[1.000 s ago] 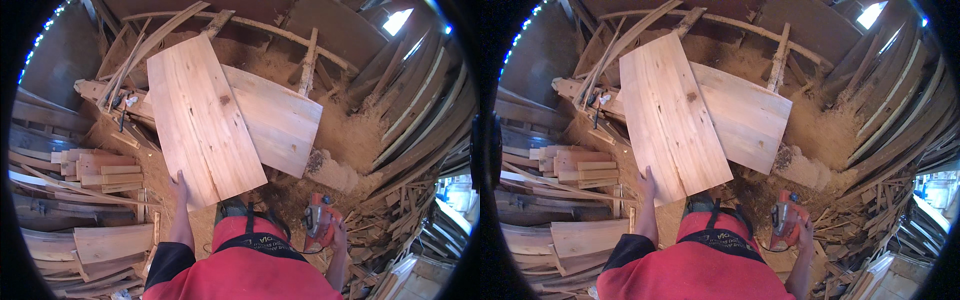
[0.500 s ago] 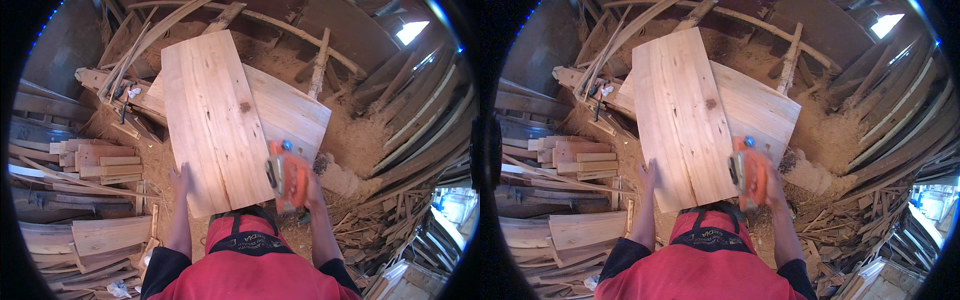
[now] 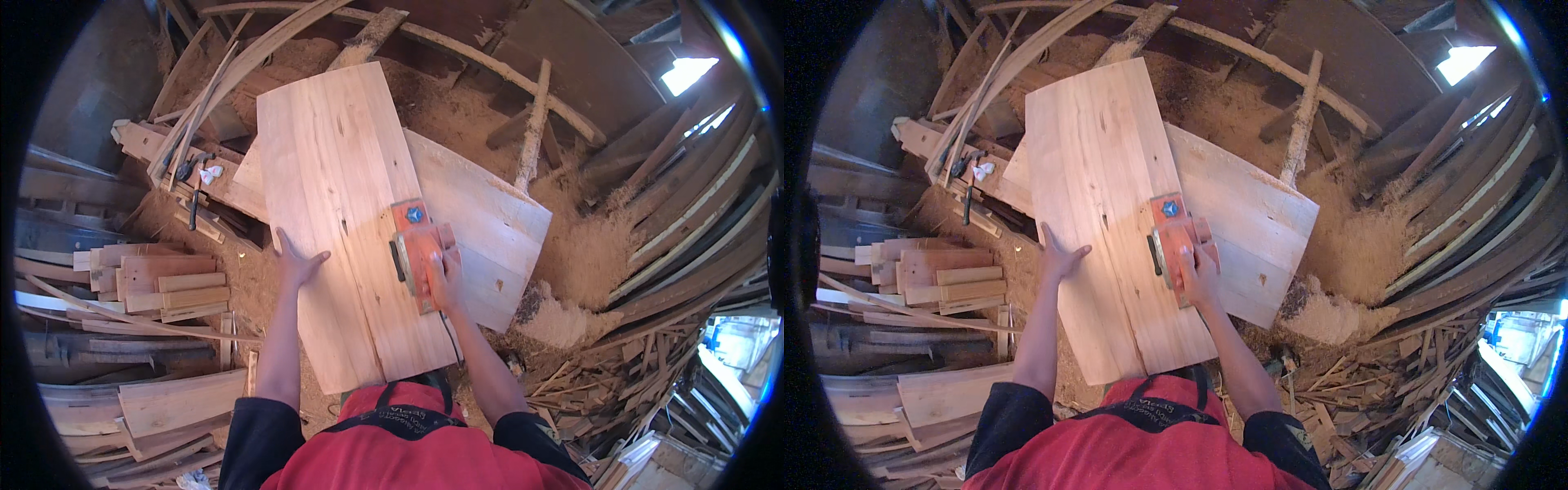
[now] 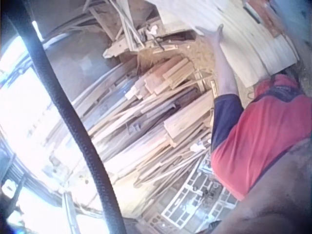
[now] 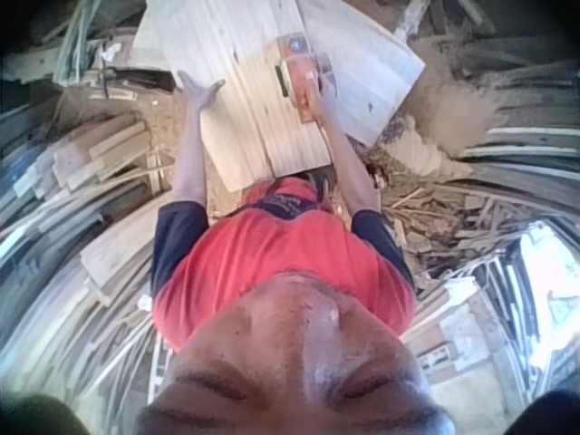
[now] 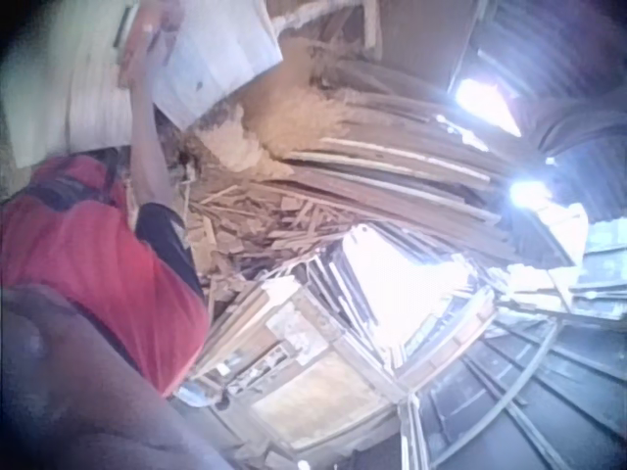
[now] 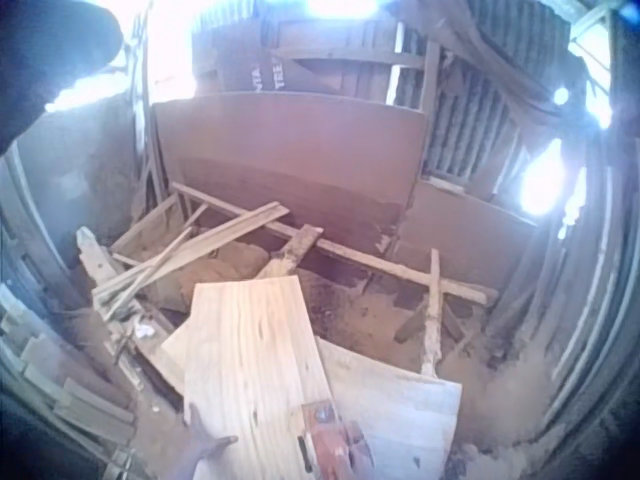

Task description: The person sands the surface of two wooden planks using an electric belt sander, applying glue to a small area and then continuing to sand the wood.

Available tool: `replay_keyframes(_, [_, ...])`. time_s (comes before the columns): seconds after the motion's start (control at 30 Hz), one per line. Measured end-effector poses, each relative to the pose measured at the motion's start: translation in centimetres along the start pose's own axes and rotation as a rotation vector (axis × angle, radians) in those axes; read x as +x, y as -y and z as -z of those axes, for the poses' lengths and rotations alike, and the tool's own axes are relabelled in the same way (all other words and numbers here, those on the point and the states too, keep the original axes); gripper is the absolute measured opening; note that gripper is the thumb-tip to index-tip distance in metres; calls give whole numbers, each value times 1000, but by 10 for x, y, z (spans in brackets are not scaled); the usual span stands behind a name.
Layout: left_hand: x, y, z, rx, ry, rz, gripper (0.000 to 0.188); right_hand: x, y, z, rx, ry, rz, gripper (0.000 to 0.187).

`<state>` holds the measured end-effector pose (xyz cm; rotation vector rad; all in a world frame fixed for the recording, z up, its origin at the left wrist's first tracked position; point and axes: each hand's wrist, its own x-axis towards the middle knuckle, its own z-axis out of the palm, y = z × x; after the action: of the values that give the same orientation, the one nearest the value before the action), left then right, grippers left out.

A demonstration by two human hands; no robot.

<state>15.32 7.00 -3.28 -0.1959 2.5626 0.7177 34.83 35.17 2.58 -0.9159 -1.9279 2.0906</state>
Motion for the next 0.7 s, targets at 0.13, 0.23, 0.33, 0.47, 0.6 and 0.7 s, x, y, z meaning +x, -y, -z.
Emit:
replay_keyframes(0.13, [3,-1,0,50,-7,27,155,17,2,-7,-46,-27,45,38])
replay_keyframes(0.23, [11,1,-7,-8,9,1,155,79,10,-21,-315,-141,402,41])
replay_keyframes(0.33, [2,-3,-3,13,-6,-8,155,129,36,-35,-298,-109,279,43])
replay_keyframes(0.47, [13,2,-9,13,-20,-24,155,100,18,-22,27,-13,-10,43])
replay_keyframes(0.6, [19,22,-17,-75,-38,-57,155,0,-6,3,33,35,4,39])
replay_keyframes(0.7, [13,6,-9,-41,21,17,156,17,-4,0,-51,-20,9,40])
